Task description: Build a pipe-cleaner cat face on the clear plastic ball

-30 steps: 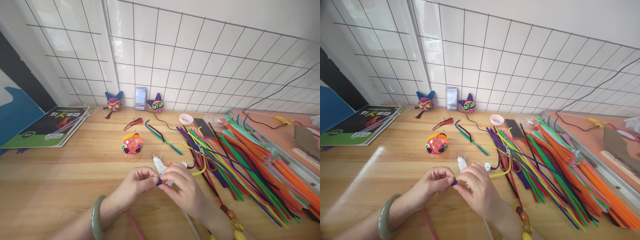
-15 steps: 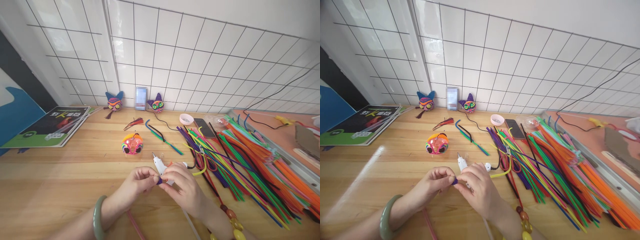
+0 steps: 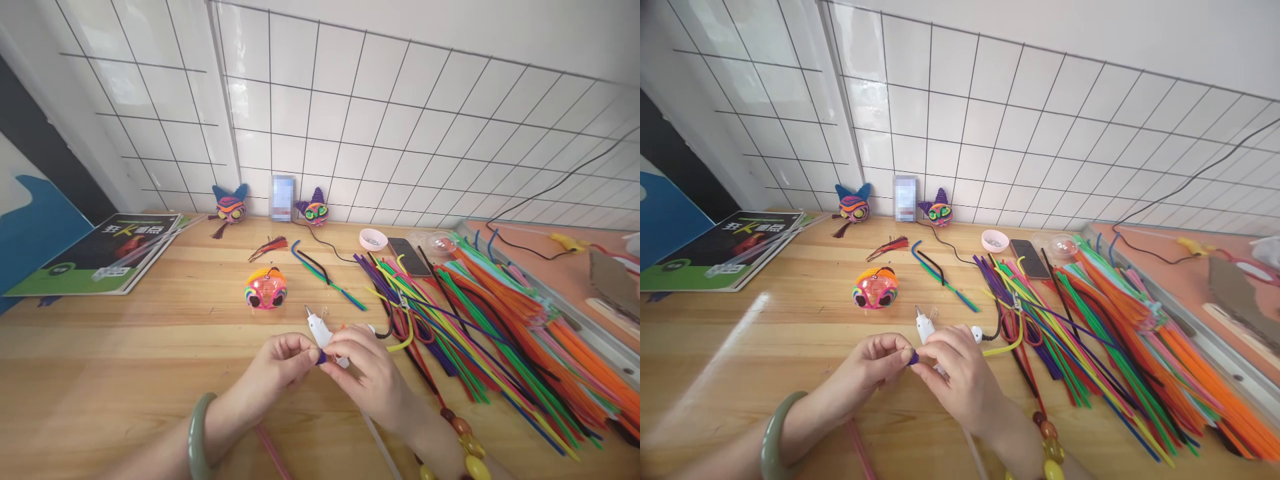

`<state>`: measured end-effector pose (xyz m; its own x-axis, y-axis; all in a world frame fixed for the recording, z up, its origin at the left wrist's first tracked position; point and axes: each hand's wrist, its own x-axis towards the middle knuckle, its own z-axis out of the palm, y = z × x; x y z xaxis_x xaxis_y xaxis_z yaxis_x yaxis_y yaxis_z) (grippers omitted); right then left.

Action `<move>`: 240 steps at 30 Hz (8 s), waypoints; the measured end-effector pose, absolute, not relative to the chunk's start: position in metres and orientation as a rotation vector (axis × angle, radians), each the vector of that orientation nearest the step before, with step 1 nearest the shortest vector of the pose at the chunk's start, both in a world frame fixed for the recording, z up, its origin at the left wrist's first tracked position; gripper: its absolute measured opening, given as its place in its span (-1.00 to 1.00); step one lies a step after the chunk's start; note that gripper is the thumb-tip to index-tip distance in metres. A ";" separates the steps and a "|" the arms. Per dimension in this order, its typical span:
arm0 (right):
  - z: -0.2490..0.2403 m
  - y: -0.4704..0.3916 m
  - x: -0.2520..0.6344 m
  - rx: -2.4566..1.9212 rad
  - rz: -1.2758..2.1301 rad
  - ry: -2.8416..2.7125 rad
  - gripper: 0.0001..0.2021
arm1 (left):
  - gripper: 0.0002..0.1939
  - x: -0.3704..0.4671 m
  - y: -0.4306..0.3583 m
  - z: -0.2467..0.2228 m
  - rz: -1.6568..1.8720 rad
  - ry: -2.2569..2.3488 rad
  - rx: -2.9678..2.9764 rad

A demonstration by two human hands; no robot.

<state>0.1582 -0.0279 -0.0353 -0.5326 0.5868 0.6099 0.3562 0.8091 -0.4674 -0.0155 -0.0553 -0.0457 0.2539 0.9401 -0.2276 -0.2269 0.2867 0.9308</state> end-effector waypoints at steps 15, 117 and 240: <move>-0.038 -0.026 0.160 -0.665 0.323 -2.214 -0.98 | -0.69 -0.015 -0.056 -0.048 0.945 0.996 0.948; -0.033 -0.028 0.158 -0.677 0.311 -2.180 -0.95 | -0.73 -0.017 -0.055 -0.048 0.943 0.912 0.905; -0.030 -0.028 0.166 -0.664 0.188 -2.132 -0.85 | -0.58 -0.021 -0.060 -0.032 0.987 1.122 1.242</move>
